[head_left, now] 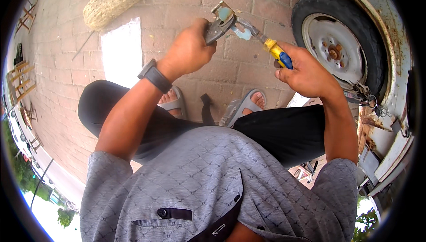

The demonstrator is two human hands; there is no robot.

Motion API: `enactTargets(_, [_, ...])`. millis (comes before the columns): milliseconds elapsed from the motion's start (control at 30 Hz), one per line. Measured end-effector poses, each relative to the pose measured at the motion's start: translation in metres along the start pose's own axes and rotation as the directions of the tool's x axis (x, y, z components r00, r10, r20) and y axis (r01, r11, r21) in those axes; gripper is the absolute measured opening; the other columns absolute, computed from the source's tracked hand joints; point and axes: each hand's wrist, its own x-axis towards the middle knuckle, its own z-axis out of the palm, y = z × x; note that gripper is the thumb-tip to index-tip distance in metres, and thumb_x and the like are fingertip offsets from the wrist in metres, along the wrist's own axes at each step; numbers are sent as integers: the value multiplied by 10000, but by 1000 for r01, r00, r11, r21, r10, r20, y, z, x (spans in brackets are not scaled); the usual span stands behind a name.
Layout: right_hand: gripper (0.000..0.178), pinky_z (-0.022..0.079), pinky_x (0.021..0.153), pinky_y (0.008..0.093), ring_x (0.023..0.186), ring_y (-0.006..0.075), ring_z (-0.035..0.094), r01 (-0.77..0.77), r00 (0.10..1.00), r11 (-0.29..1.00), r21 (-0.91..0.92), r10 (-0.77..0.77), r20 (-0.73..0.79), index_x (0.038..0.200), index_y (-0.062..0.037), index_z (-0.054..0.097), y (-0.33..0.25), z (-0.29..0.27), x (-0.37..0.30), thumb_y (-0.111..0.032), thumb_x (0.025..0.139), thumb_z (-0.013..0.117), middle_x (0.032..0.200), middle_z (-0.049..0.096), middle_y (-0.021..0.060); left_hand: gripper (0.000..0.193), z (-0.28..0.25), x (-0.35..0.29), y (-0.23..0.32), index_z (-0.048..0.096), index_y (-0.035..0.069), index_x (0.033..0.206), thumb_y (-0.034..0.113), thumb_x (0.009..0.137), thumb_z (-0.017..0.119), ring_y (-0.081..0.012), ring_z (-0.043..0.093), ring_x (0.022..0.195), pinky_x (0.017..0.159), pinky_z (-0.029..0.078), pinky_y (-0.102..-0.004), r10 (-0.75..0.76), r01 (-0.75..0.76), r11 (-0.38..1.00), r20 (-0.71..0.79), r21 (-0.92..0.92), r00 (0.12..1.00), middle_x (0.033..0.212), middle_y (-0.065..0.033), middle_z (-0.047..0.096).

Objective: The person uses pliers and a screwdriver to bend and adjust a small metal bracket, then fits it into a slot on a vehicle's wheel well. The person repeatedly manipulates the bracket with tools and by hand to align it with the mounting area.

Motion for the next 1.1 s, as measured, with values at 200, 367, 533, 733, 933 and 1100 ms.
enactTargets(200, [376, 475, 683, 432, 721, 348, 599, 35, 998, 996, -85, -39, -49, 1198, 6, 595, -1, 3, 0, -28, 823, 616, 795, 586, 199, 378, 0, -1, 1, 545, -67, 1181, 128, 889, 682, -416, 665, 846, 792, 524, -435, 5, -6, 999, 29, 39, 1000, 900, -265, 661])
enactTargets(367, [337, 480, 713, 480, 792, 447, 629, 64, 991, 990, -128, -78, -109, 1150, 27, 590, 0, 11, 0, -33, 820, 606, 845, 614, 265, 339, 4, -3, -1, 537, -62, 1159, 117, 900, 660, -452, 659, 837, 776, 524, -464, 10, -12, 999, 37, 51, 999, 870, -288, 651])
enactTargets(533, [297, 486, 723, 503, 805, 479, 639, 27, 996, 990, -142, -39, -85, 1106, 52, 580, 1, 15, 2, -38, 824, 602, 836, 623, 290, 299, 12, -8, -4, 519, -57, 1139, 87, 901, 629, -503, 651, 842, 760, 522, -517, 28, -27, 993, -7, 119, 1000, 856, -320, 649])
enactTargets(733, [243, 483, 713, 507, 794, 483, 636, -94, 995, 985, -143, 88, -50, 1042, 53, 575, -7, 17, 5, -46, 823, 607, 809, 617, 296, 306, 19, -7, -3, 525, -38, 1151, 70, 874, 600, -516, 659, 869, 798, 526, -566, -90, 88, 979, 5, 182, 996, 903, -334, 668])
enactTargets(933, [233, 475, 688, 481, 739, 440, 624, -51, 997, 991, -124, 44, -60, 1030, 40, 598, -6, 15, 7, -63, 824, 631, 790, 618, 273, 357, 14, 3, -15, 542, -63, 1148, 147, 896, 684, -440, 669, 846, 774, 526, -469, 18, -20, 996, 24, 84, 1000, 878, -294, 658])
enactTargets(1100, [259, 455, 699, 318, 733, 146, 528, -84, 996, 995, -50, 85, 19, 1117, 3, 612, -6, -1, 6, -50, 867, 657, 777, 561, 36, 395, 0, 2, 0, 588, -50, 1146, 207, 883, 733, -225, 602, 797, 757, 510, -363, -91, 104, 990, 130, -96, 987, 863, -141, 633])
